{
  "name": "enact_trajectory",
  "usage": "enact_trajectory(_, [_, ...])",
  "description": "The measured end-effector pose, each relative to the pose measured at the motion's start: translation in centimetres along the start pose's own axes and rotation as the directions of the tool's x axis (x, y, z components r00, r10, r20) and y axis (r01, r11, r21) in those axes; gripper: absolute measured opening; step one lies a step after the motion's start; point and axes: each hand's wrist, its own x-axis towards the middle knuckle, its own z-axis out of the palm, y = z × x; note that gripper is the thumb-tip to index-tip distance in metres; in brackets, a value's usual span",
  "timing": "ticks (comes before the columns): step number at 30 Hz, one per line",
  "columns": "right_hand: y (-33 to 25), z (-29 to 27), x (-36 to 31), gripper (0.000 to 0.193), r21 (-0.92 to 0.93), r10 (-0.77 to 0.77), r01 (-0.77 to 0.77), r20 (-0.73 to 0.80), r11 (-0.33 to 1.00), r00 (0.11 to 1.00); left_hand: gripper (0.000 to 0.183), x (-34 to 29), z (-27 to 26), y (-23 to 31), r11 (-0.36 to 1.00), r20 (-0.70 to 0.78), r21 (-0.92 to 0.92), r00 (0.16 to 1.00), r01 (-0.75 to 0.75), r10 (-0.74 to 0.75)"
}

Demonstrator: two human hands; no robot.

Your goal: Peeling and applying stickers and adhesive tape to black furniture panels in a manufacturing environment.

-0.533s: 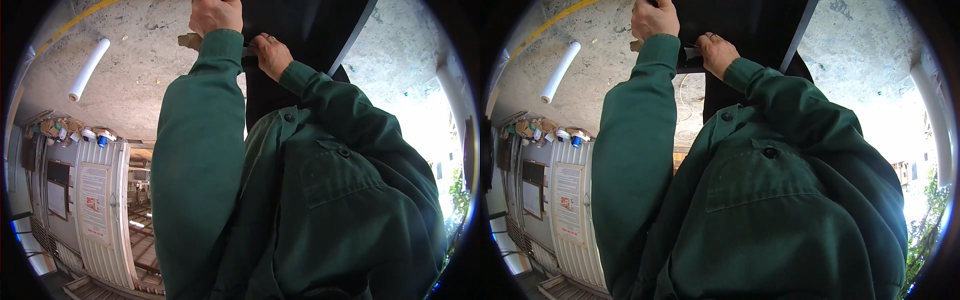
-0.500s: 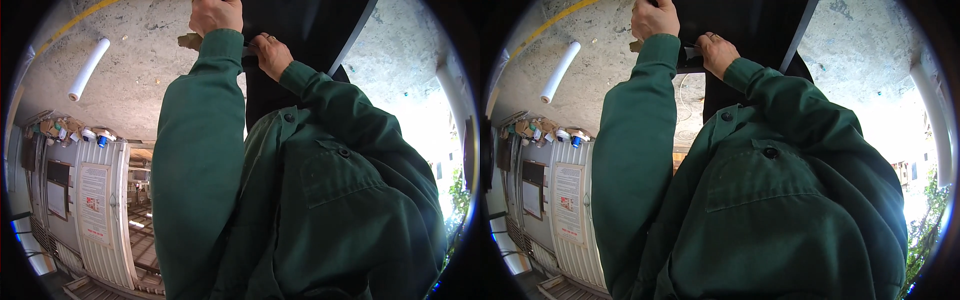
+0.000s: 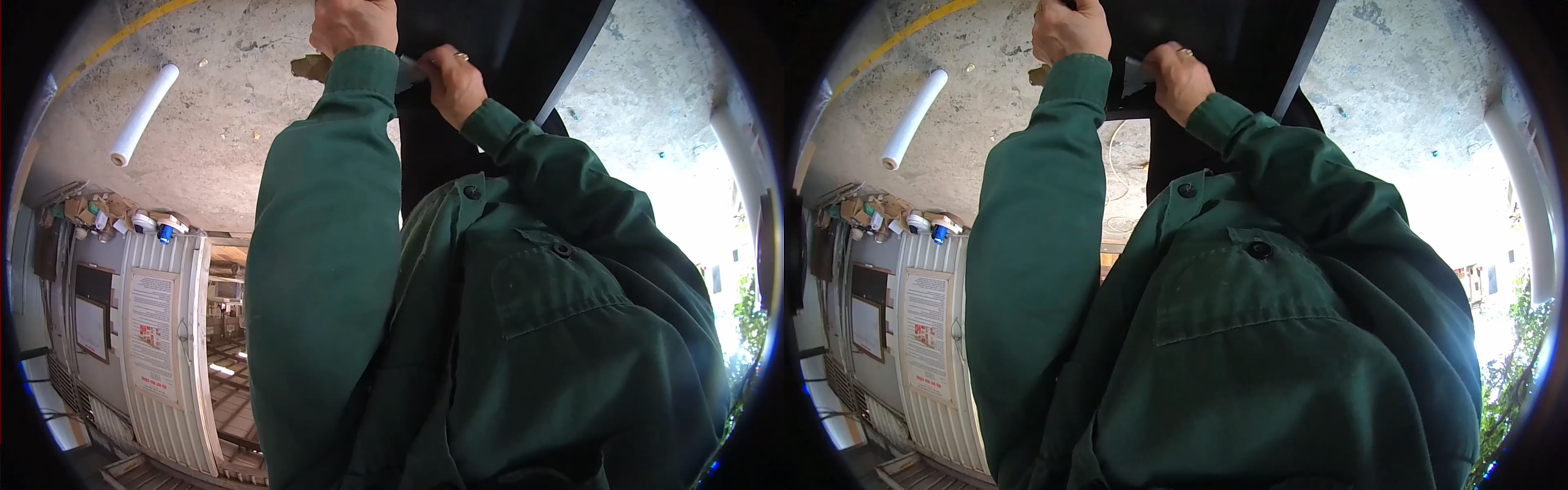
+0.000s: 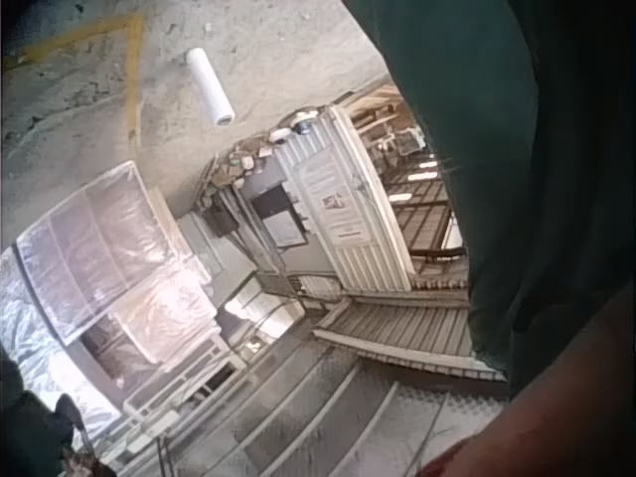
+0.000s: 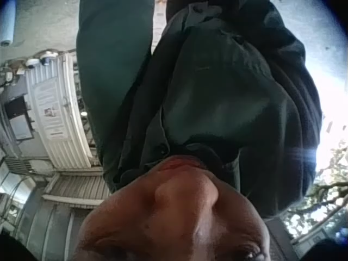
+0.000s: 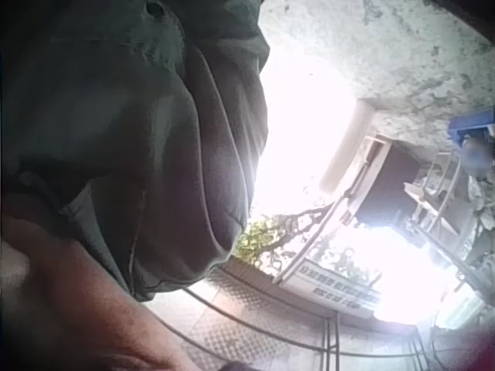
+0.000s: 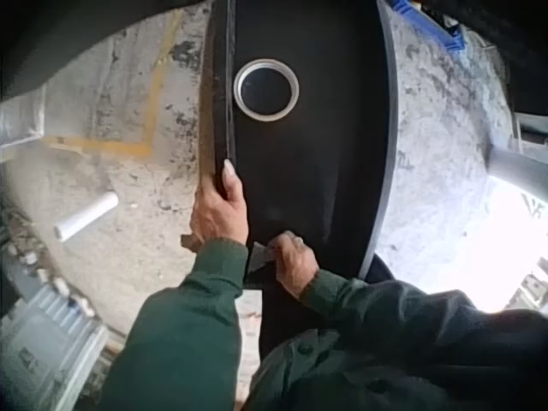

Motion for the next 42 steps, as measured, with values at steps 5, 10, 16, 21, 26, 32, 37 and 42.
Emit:
enact_trajectory(5, [0.2, -2.4, 1.6, 0.006, 0.035, 0.083, -0.078, -0.144, 0.996, 0.986, 0.042, 0.2, 0.0, -0.1, 0.999, -0.042, -0.025, 0.999, -0.026, 0.025])
enact_trajectory(10, [-1.1, -4.6, 2.7, 0.015, 0.254, 0.226, -0.192, -0.112, 0.948, 0.968, 0.045, -0.3, 0.1, -0.2, 0.998, -0.031, -0.062, 1.000, 0.001, -0.003])
enact_trajectory(16, [-4.7, -6.0, 2.7, 0.014, 0.754, 0.578, -0.442, 0.102, 0.486, 0.809, 0.034, -0.5, -0.4, -0.1, 0.963, -0.020, -0.265, 0.998, 0.047, -0.054])
enact_trajectory(21, [-6.7, -8.7, 2.2, 0.017, 0.762, 0.549, -0.427, 0.113, 0.487, 0.828, 0.019, -0.2, -2.7, 0.5, 0.935, -0.048, -0.338, 0.990, 0.109, -0.132])
enact_trajectory(26, [-7.8, -9.5, 0.8, 0.013, 0.744, 0.446, -0.340, 0.063, 0.575, 0.893, 0.024, -2.3, -6.7, 2.7, 0.502, 0.421, -0.782, 0.907, 0.369, -0.010])
enact_trajectory(32, [-8.5, -9.0, -1.0, 0.014, 0.642, 0.480, -0.410, 0.075, 0.647, 0.874, 0.027, -6.0, -8.8, 6.3, 0.537, 0.600, -0.681, 0.800, 0.498, 0.018])
enact_trajectory(37, [-8.9, -9.9, -0.9, 0.018, 0.703, 0.381, -0.351, 0.123, 0.618, 0.916, 0.031, -6.2, -8.9, 6.2, 0.249, 0.679, -0.716, 0.733, 0.652, 0.036])
enact_trajectory(42, [-8.2, -10.9, -0.3, 0.029, 0.796, 0.327, -0.340, 0.190, 0.501, 0.926, 0.024, -3.2, -8.7, 4.2, 0.223, 0.519, -0.802, 0.832, 0.553, -0.198])
